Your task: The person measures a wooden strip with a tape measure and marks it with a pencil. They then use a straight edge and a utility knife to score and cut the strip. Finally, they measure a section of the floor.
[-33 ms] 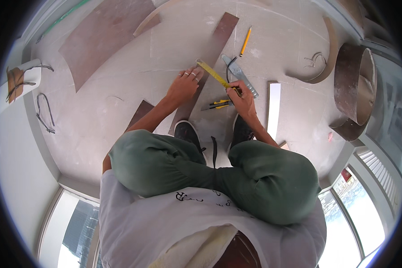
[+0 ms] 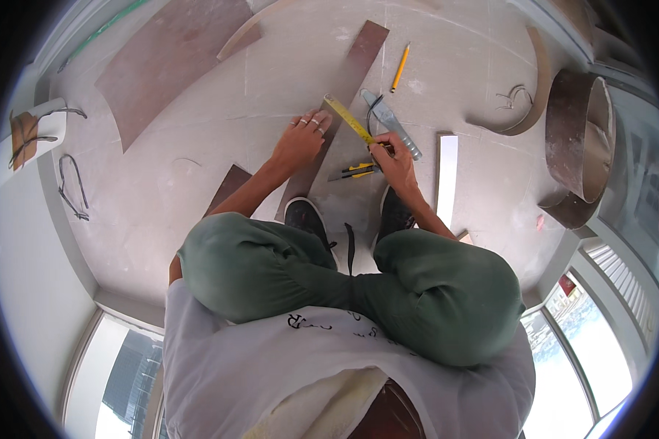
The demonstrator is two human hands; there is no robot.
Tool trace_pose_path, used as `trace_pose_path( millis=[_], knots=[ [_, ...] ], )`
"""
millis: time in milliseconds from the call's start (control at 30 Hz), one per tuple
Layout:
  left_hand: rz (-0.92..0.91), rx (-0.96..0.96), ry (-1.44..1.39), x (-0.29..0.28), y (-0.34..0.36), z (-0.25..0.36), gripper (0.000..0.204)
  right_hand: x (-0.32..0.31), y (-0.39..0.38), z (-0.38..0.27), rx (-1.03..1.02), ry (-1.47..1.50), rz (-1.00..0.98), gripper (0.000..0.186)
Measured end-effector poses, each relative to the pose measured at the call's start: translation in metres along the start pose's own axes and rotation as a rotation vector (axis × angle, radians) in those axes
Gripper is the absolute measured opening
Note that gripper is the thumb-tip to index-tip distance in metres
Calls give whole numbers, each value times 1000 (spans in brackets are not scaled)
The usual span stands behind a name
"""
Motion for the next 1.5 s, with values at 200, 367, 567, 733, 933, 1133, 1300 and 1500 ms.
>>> trace_pose_path(
  millis=[200, 367, 567, 733, 933, 1133, 1300, 1500],
  knots=[
    [11, -21, -38, -2, 1, -4, 55, -38, 40, 10, 28, 49, 195, 20],
    [45, -7, 2, -2, 4, -7, 53, -110, 86, 14, -142, -255, 440, 18],
    [42, -33, -1, 4, 0, -6, 53, -28, 46, -31, -261, -327, 249, 14],
    [10, -49, 9, 10, 3, -5, 54, -7, 34, -19, -216, -600, 183, 16],
    [42, -54, -24, 12, 4, -5, 55, 0, 43, -23, -256, -684, 202, 17],
    [89, -59, -21, 3, 4, -4, 56, -3, 38, -19, -244, -681, 219, 20],
    [100, -69, -32, 1, 7, -3, 57, -4, 31, -21, -260, -709, 209, 25],
    [57, -93, -28, 7, 6, -8, 58, -5, 23, -39, -415, -734, 237, 36]
  ],
)
Point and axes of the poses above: each hand's wrist, its own y-axis towards the middle knuckle, its own x-axis out of the palm, z = x × y, the point moved 9 cm from there along y, towards the middle knuckle, and after that the axes turned 1 degree about z, right-handed, at the moved point
